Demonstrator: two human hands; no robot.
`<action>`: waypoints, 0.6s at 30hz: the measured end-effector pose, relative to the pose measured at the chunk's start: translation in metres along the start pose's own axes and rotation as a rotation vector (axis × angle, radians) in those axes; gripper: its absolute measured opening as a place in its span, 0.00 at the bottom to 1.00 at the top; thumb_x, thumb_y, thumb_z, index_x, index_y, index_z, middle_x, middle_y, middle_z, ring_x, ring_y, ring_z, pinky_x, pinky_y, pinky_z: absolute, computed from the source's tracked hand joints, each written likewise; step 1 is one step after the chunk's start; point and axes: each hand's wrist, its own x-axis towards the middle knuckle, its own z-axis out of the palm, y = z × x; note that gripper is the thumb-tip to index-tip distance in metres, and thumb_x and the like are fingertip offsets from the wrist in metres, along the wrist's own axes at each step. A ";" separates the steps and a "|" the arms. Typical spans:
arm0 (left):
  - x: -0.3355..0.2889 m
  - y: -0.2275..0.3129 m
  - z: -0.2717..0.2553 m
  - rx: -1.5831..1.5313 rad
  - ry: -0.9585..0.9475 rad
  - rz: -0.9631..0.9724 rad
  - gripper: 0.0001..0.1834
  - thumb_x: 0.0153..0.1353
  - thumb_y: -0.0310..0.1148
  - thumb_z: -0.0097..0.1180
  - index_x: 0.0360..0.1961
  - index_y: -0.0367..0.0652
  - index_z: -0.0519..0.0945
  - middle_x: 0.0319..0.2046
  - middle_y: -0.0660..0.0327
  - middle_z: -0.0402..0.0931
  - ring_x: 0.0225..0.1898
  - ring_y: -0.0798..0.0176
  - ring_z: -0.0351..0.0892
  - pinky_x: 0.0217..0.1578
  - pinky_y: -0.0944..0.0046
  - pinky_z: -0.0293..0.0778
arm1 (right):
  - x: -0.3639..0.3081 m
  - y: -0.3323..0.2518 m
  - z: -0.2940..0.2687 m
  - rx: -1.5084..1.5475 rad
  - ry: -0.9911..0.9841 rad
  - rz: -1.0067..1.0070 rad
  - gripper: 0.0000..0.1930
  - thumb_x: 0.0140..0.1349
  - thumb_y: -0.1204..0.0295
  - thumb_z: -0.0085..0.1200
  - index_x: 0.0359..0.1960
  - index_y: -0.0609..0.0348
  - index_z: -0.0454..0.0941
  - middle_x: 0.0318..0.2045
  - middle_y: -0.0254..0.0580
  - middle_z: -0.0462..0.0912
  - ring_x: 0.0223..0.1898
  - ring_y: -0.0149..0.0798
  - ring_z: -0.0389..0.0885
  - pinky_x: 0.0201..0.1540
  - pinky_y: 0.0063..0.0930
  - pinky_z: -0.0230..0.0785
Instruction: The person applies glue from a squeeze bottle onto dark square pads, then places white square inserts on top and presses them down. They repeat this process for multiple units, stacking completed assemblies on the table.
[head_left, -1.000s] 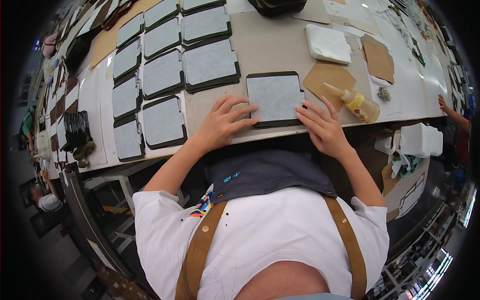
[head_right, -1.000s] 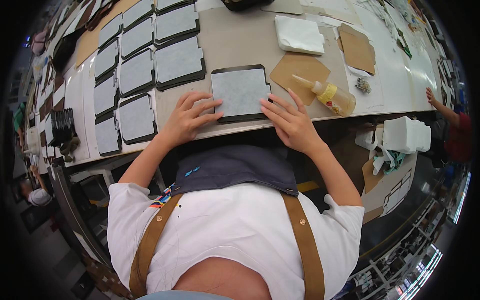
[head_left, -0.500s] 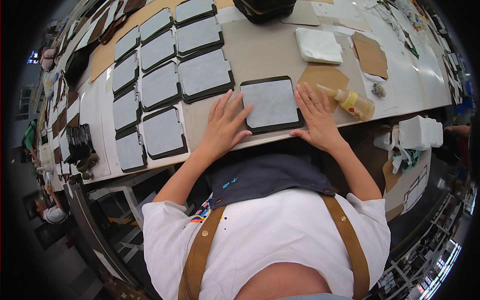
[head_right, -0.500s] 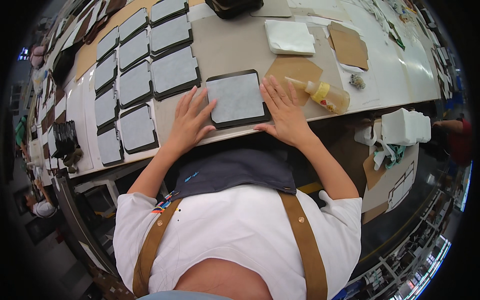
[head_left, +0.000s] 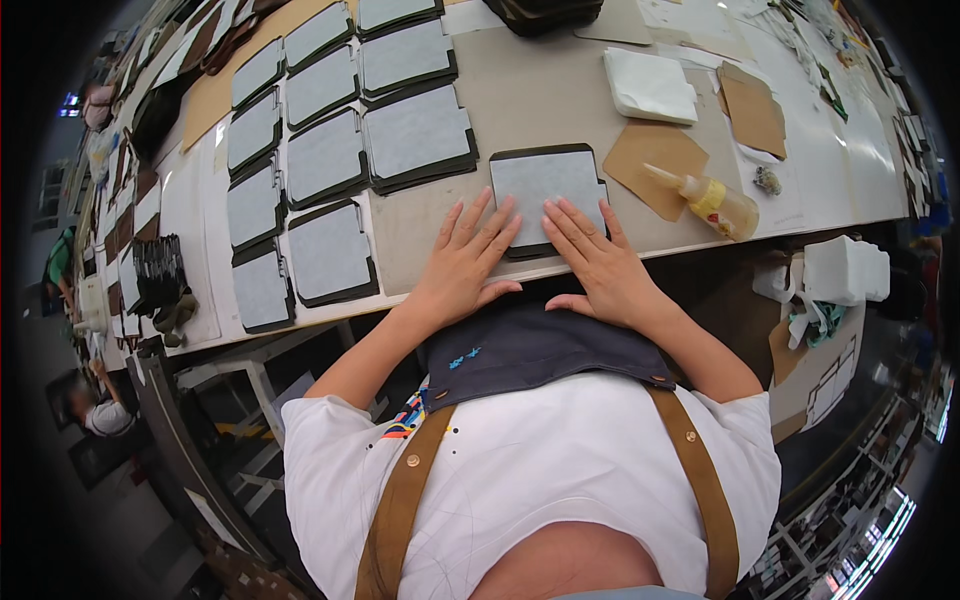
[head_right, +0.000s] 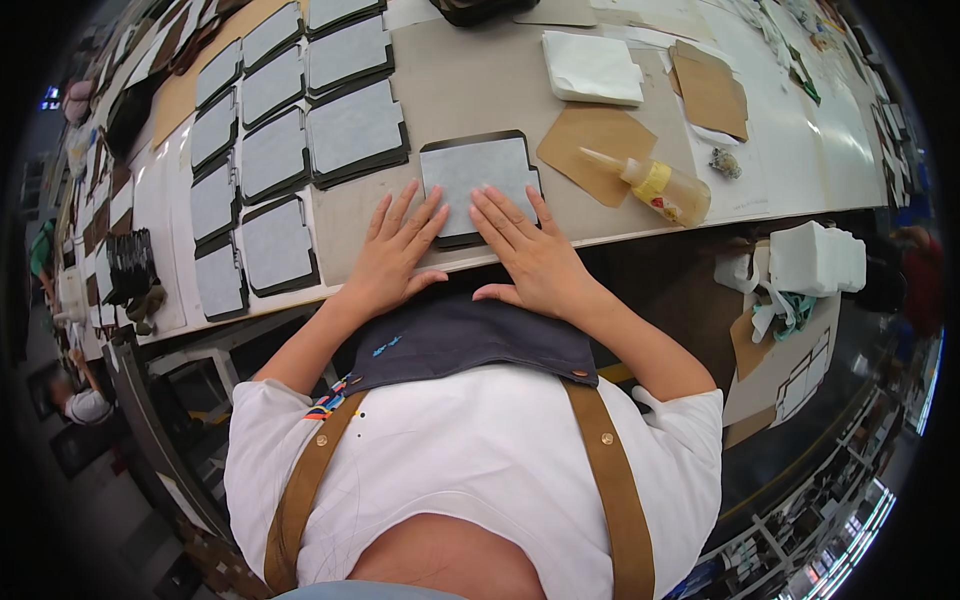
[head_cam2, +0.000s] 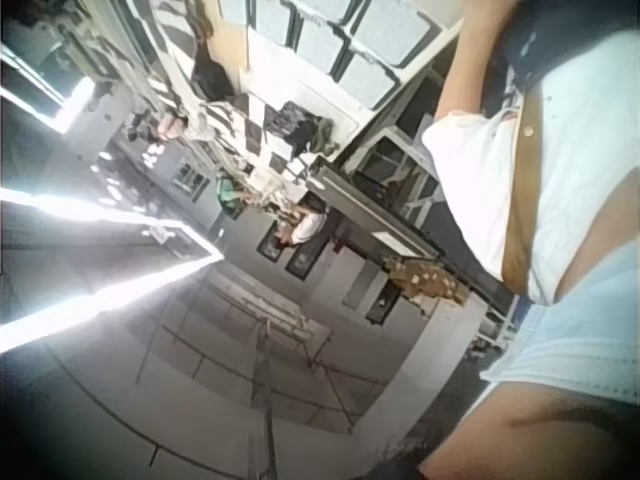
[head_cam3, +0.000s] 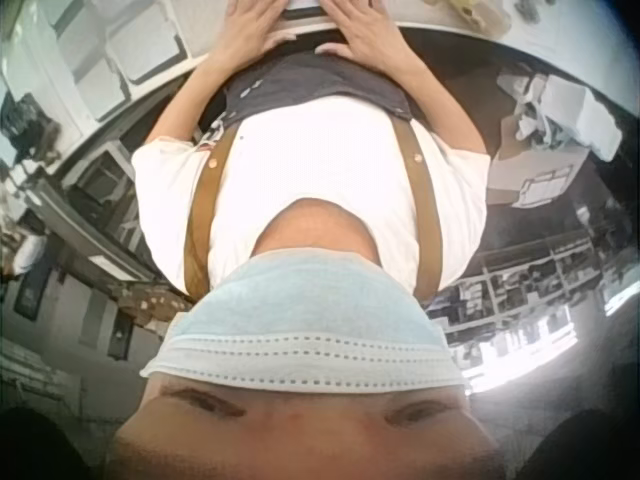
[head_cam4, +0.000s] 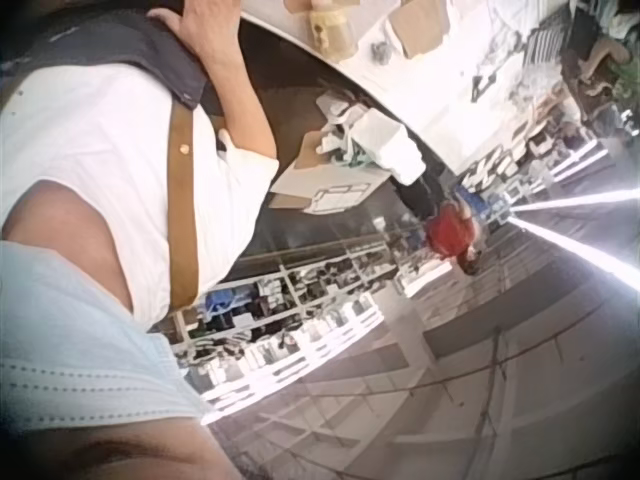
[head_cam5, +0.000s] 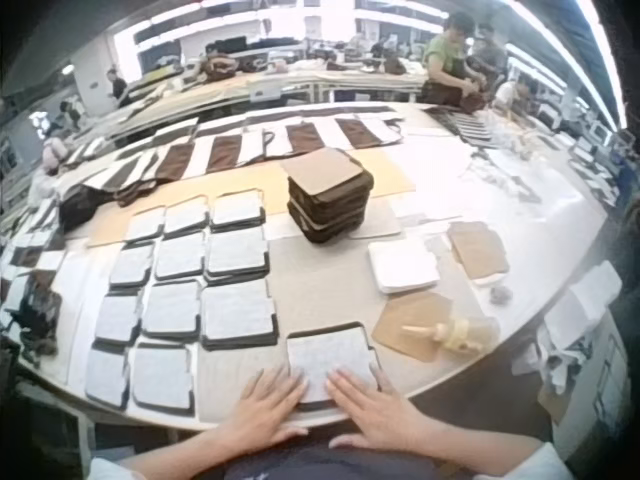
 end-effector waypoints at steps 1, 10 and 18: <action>-0.004 -0.004 -0.001 0.008 0.019 -0.019 0.47 0.56 0.51 0.63 0.73 0.46 0.59 0.76 0.56 0.48 0.77 0.45 0.40 0.74 0.42 0.37 | 0.001 0.000 0.000 0.027 -0.003 -0.040 0.46 0.59 0.39 0.54 0.70 0.63 0.61 0.73 0.47 0.58 0.77 0.42 0.49 0.77 0.52 0.33; 0.022 -0.010 -0.001 0.040 0.227 -0.059 0.37 0.58 0.50 0.63 0.65 0.43 0.70 0.70 0.55 0.61 0.74 0.46 0.49 0.72 0.41 0.43 | 0.036 0.027 -0.004 0.124 0.209 -0.108 0.34 0.60 0.58 0.63 0.64 0.64 0.69 0.65 0.49 0.71 0.69 0.47 0.66 0.73 0.48 0.52; 0.021 -0.013 0.003 0.029 0.286 -0.075 0.31 0.60 0.47 0.62 0.62 0.44 0.74 0.65 0.57 0.66 0.69 0.48 0.58 0.72 0.41 0.46 | 0.043 0.048 0.001 0.074 0.220 -0.094 0.25 0.63 0.66 0.60 0.60 0.62 0.73 0.65 0.45 0.71 0.68 0.45 0.67 0.72 0.47 0.54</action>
